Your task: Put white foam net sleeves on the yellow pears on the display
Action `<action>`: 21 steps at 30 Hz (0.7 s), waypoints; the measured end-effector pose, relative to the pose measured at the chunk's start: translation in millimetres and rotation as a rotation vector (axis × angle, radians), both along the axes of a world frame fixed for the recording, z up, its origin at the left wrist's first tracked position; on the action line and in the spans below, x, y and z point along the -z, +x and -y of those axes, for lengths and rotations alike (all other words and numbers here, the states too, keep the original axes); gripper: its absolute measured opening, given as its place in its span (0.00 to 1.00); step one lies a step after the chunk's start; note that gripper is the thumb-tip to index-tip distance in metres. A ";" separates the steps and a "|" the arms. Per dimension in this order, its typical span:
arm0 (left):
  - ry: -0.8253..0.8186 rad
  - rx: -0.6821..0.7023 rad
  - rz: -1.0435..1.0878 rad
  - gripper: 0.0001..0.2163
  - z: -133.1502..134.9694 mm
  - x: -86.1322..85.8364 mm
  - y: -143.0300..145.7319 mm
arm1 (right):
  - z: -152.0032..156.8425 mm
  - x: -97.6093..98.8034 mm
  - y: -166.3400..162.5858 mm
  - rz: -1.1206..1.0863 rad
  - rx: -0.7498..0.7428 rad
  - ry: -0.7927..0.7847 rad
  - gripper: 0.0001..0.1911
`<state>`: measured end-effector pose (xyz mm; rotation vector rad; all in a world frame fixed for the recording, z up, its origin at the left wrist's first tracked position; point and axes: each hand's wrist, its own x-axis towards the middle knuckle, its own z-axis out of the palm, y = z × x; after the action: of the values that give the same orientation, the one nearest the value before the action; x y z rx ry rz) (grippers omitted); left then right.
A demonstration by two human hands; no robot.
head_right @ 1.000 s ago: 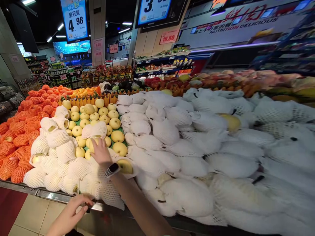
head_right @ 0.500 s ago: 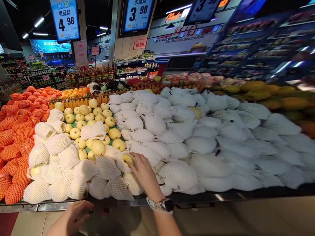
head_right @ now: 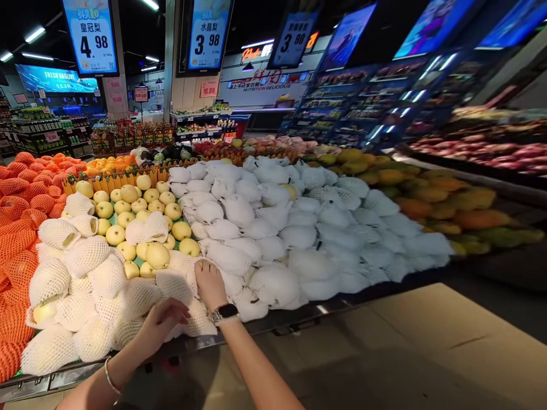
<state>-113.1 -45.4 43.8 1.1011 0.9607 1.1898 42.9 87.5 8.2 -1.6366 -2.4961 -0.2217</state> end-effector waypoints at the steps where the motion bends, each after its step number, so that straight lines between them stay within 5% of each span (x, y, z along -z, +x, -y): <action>1: -0.037 0.003 0.044 0.11 -4.9 6.8 5.7 | -1.3 -0.7 3.0 -0.002 -0.002 0.003 0.21; 5: -0.202 0.000 0.245 0.13 -18.2 23.7 19.9 | -5.9 -1.9 16.7 -0.053 -0.045 0.024 0.19; 14: -0.337 -0.026 0.424 0.14 -26.4 13.8 25.2 | 1.8 28.6 48.0 -0.417 -0.195 0.155 0.23; 21: -0.353 -0.133 0.400 0.18 -30.6 15.1 67.6 | 29.9 58.9 73.5 -0.788 -0.027 0.277 0.28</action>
<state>-45.6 -14.9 28.7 0.5011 0.8945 1.2310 116.4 57.6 -50.7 -1.2450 -1.7942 0.0742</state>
